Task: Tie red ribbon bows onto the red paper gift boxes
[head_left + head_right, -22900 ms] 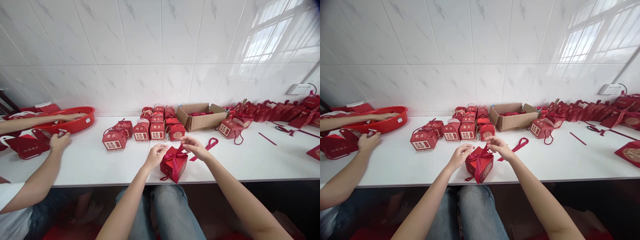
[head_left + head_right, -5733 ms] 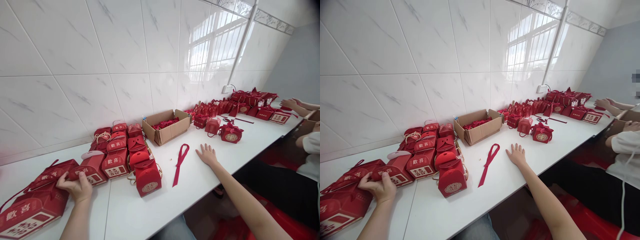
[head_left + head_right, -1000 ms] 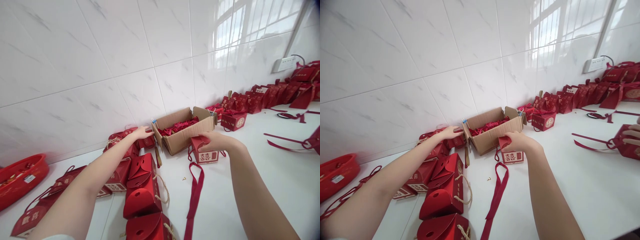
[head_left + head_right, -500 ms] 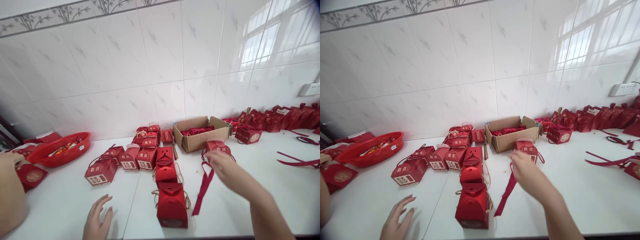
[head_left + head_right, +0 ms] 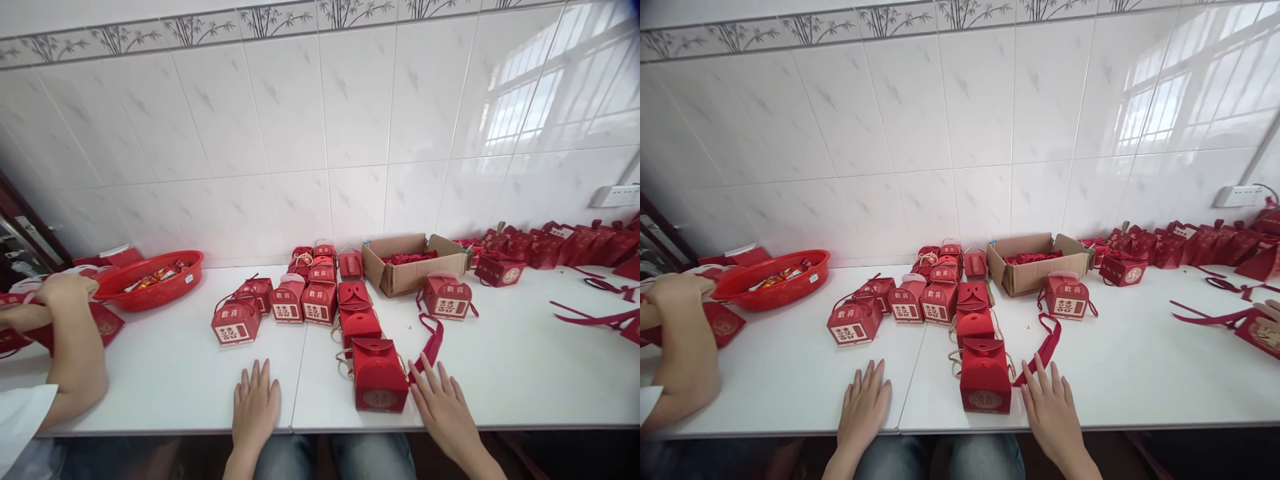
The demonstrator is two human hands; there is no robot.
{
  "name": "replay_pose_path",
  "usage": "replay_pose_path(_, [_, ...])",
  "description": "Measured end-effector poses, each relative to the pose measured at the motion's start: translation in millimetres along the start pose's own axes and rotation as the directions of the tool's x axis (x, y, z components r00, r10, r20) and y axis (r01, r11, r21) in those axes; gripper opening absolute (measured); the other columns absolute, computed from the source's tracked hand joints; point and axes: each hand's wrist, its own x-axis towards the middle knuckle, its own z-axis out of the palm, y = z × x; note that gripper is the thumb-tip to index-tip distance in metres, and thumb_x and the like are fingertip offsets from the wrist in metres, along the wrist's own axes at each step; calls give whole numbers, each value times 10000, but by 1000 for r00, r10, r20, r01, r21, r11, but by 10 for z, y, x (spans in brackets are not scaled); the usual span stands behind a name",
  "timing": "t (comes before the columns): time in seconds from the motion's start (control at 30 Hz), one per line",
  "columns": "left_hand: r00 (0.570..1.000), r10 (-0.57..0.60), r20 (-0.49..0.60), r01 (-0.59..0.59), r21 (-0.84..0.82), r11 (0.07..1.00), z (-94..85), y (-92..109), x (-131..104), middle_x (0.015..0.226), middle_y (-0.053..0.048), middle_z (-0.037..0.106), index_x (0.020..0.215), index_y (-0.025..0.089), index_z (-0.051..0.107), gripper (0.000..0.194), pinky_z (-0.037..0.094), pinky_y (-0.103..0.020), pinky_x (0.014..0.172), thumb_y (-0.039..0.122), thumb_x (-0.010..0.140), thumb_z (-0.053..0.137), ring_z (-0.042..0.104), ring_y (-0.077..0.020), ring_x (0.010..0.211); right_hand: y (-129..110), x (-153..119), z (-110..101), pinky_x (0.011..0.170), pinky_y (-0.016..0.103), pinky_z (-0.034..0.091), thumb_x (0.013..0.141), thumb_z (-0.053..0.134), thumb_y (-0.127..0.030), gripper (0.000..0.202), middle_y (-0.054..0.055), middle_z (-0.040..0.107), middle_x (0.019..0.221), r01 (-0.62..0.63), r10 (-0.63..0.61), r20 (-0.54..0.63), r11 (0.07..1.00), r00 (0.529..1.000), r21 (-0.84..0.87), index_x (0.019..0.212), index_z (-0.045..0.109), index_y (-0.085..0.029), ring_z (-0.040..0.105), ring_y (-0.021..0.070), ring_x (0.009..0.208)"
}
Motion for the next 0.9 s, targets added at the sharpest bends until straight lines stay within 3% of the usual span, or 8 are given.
replay_pose_path(0.63, [1000, 1, 30, -1, -3, 1000, -61, 35, -9, 1541, -81, 187, 1452, 158, 274, 574, 157, -445, 1138, 356, 913, 253, 118, -310, 1419, 42, -93, 46, 1004, 504, 370, 944, 255, -449, 502, 97, 408, 1443, 68, -81, -121, 992, 989, -105, 1384, 428, -283, 346, 341, 1331])
replay_pose_path(0.9, [1000, 0, 8, -1, 26, 1000, -53, 43, 0, 1536, -82, 204, 1447, 162, 289, 580, 167, -447, 1136, 369, 906, 269, 141, -313, 1415, 104, -80, 105, 1016, 501, 367, 936, 285, -462, 507, 70, 356, 1476, 80, -85, -63, 994, 994, -72, 1415, 356, -312, 329, 333, 1342])
